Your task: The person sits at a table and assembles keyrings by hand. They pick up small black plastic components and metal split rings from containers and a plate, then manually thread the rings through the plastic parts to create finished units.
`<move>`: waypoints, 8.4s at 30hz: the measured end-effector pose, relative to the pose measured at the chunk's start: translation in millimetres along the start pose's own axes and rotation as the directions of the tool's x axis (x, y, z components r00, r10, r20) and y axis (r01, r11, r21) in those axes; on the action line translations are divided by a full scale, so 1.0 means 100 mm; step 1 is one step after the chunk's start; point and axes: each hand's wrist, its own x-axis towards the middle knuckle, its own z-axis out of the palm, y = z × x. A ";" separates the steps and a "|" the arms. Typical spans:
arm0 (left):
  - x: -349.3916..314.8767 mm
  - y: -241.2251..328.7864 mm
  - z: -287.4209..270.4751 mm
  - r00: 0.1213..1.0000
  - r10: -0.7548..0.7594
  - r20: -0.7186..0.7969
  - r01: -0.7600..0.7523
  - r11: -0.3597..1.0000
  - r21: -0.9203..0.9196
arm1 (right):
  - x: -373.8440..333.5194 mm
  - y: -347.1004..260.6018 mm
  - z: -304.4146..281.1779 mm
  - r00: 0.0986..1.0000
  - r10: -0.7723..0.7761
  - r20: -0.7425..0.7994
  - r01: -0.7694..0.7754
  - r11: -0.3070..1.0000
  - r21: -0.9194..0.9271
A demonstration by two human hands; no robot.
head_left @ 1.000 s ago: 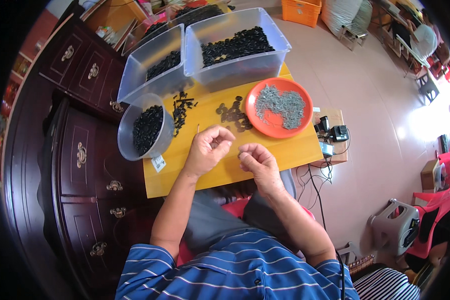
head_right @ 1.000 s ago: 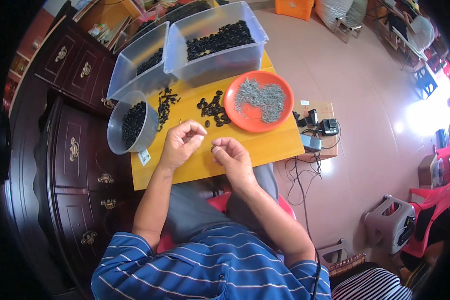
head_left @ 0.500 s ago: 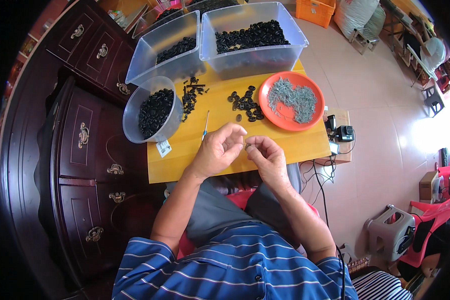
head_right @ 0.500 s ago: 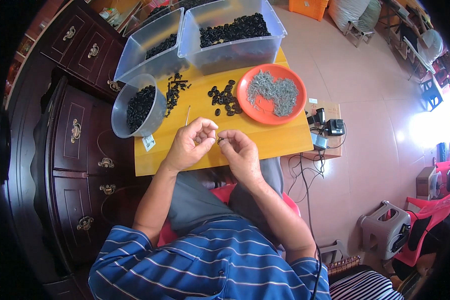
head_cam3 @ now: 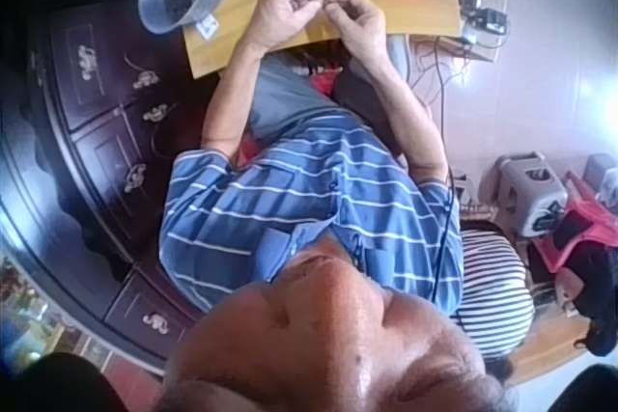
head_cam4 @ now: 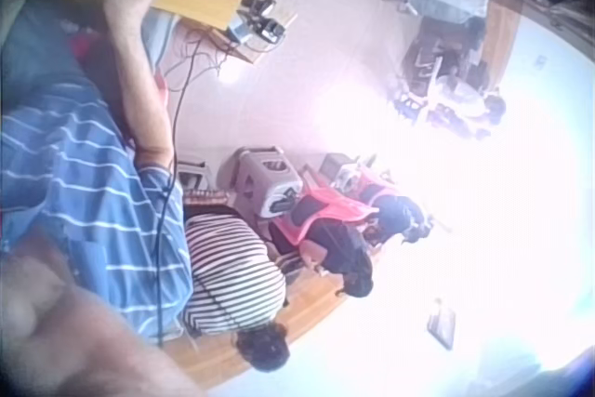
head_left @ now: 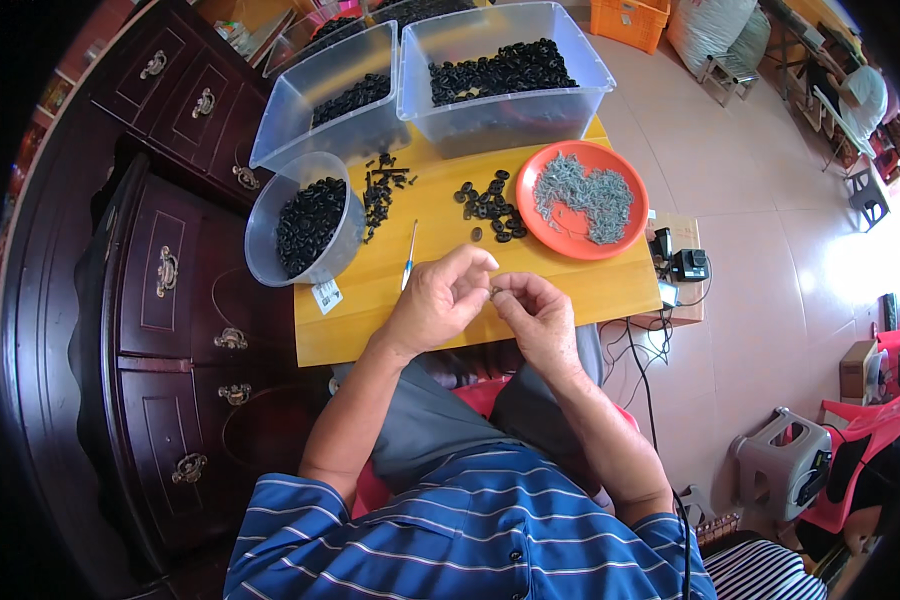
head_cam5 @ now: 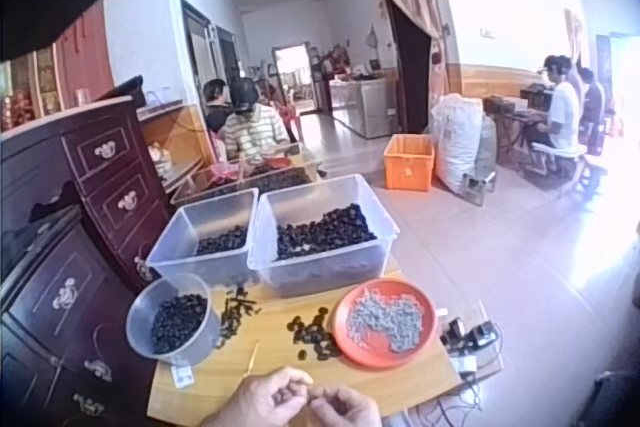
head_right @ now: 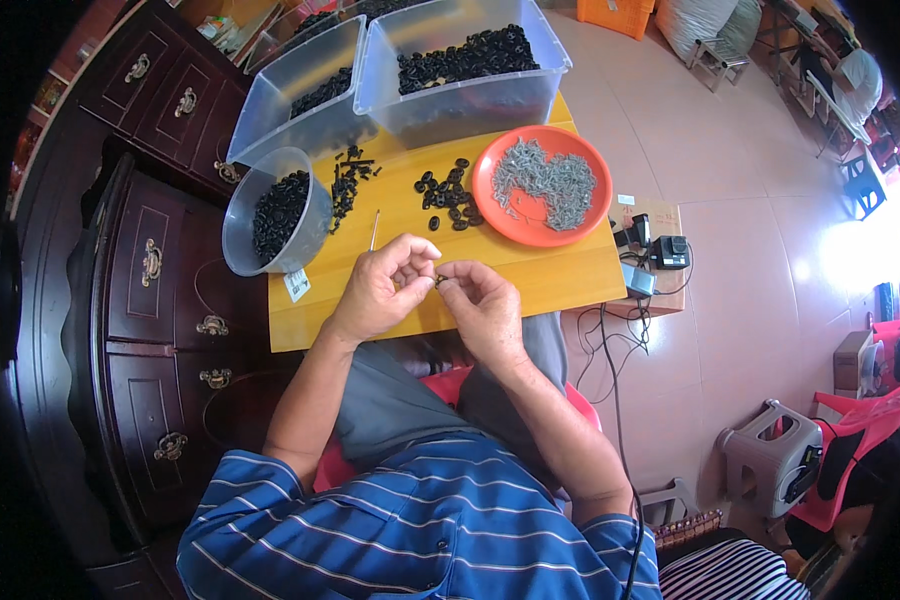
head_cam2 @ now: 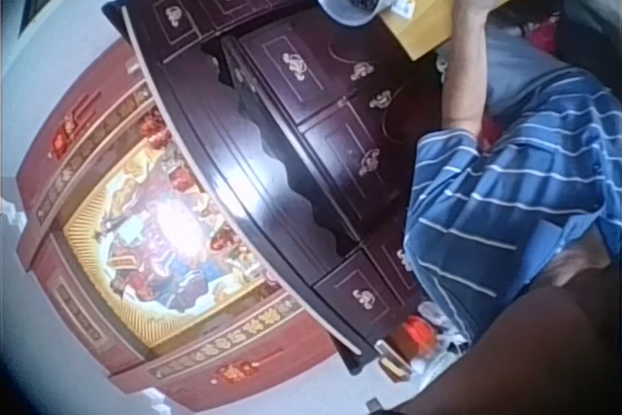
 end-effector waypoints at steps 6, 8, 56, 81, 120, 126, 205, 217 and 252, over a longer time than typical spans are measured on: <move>0.08 -0.15 -0.06 0.999 -0.028 0.028 0.033 0.978 -0.204 | 0.02 -0.02 -0.03 1.000 0.022 -0.002 -0.021 0.986 0.165; 0.15 -0.26 -0.06 0.997 -0.079 -0.005 0.076 0.979 -0.189 | 0.04 -0.09 -0.05 0.998 0.044 -0.047 -0.030 0.966 0.257; -0.41 -0.21 0.83 0.992 -0.120 0.049 0.129 0.877 -0.462 | 0.01 -0.07 -0.02 0.984 0.154 -0.095 -0.078 0.833 0.547; -0.41 -0.18 0.26 0.914 -0.160 -0.373 -0.022 0.899 -0.438 | -0.08 -0.03 0.08 0.996 -0.085 0.028 0.077 0.975 0.210; -0.57 -0.11 0.73 0.969 -0.247 0.023 0.223 0.827 -0.516 | 0.04 -0.08 -0.08 0.973 0.224 -0.053 -0.150 0.790 0.594; -0.55 -0.18 0.75 0.982 -0.153 0.108 0.186 0.847 -0.497 | 0.04 -0.07 -0.08 0.980 0.196 -0.035 -0.137 0.792 0.595; -0.18 0.04 0.30 0.934 0.297 -0.197 -0.187 0.879 0.439 | -0.01 -0.01 -0.04 0.960 0.254 0.121 -0.281 0.848 0.449; -0.18 0.01 0.28 0.942 0.282 -0.183 -0.190 0.895 0.403 | -0.01 0.01 -0.03 0.973 0.210 0.097 -0.231 0.885 0.403; 0.64 -0.24 -1.41 0.941 -0.085 -0.327 0.055 0.993 -0.101 | -1.06 -1.91 0.29 0.642 -0.759 0.102 0.505 0.520 0.688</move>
